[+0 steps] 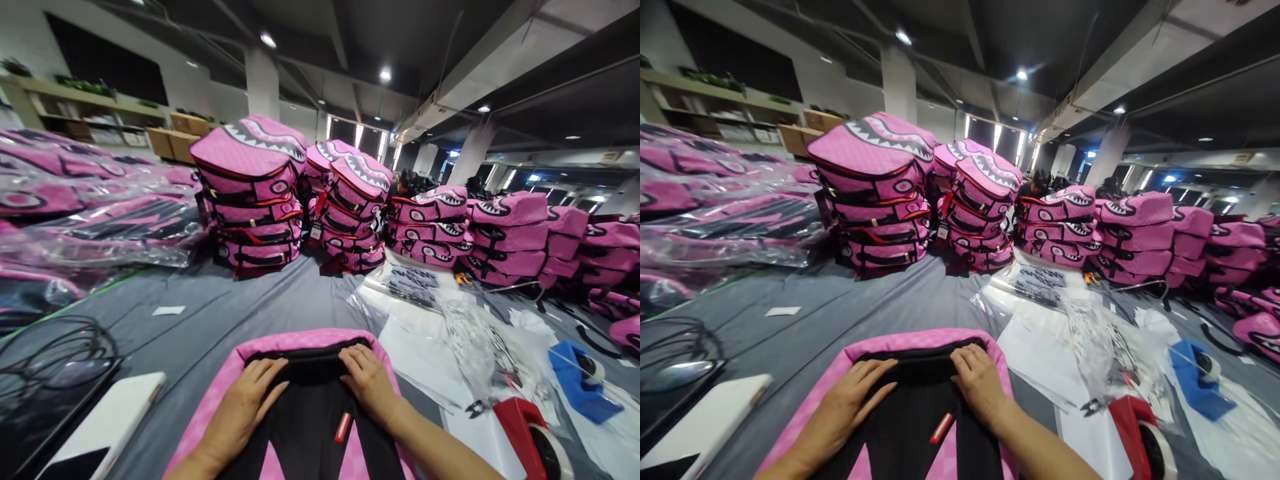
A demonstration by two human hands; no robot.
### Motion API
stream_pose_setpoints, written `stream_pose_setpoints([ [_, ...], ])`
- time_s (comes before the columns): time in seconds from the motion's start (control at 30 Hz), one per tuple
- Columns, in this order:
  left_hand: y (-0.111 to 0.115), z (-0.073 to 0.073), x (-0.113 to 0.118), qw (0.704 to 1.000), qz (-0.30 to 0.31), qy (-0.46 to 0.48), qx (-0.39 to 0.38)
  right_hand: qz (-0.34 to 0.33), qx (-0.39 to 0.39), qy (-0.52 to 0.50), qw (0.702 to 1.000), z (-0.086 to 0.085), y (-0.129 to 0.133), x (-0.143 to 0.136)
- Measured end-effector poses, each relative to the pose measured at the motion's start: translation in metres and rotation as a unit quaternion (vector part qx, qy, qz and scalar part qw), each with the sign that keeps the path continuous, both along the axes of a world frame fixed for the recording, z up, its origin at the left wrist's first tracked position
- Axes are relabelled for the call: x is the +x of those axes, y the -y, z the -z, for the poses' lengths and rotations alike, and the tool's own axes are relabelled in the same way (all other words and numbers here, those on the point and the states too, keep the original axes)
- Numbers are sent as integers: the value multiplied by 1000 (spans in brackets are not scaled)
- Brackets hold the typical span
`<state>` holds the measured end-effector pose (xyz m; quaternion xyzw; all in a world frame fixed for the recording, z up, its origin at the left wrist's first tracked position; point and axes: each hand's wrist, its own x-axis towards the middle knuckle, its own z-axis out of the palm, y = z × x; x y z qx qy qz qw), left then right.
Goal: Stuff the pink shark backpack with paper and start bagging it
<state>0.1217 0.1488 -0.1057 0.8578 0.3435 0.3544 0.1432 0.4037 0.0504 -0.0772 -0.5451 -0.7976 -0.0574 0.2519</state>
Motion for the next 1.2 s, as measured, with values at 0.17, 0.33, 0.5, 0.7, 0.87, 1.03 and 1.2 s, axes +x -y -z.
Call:
stream_pose_setpoints([
  [0.17,-70,-5,40,989,-8,-95,-113,91,-198,29,976,-12,-63,4],
  [0.33,-97,-28,67,985,-49,-108,-124,154,-211,68,963,-18,-129,10],
  [0.5,-6,-63,84,954,-16,-205,-220,189,-172,83,963,-6,-135,1],
  [0.7,18,-63,105,926,-45,-318,-196,188,-122,99,970,-14,-127,-16],
  [0.87,7,-34,97,957,-103,-246,-115,174,-134,88,972,-45,-144,11],
  [1.03,10,-14,92,972,-116,-202,22,186,-238,76,950,-52,-197,46],
  [1.2,-17,-13,100,951,-208,-229,-25,196,-266,62,942,-45,-217,48],
])
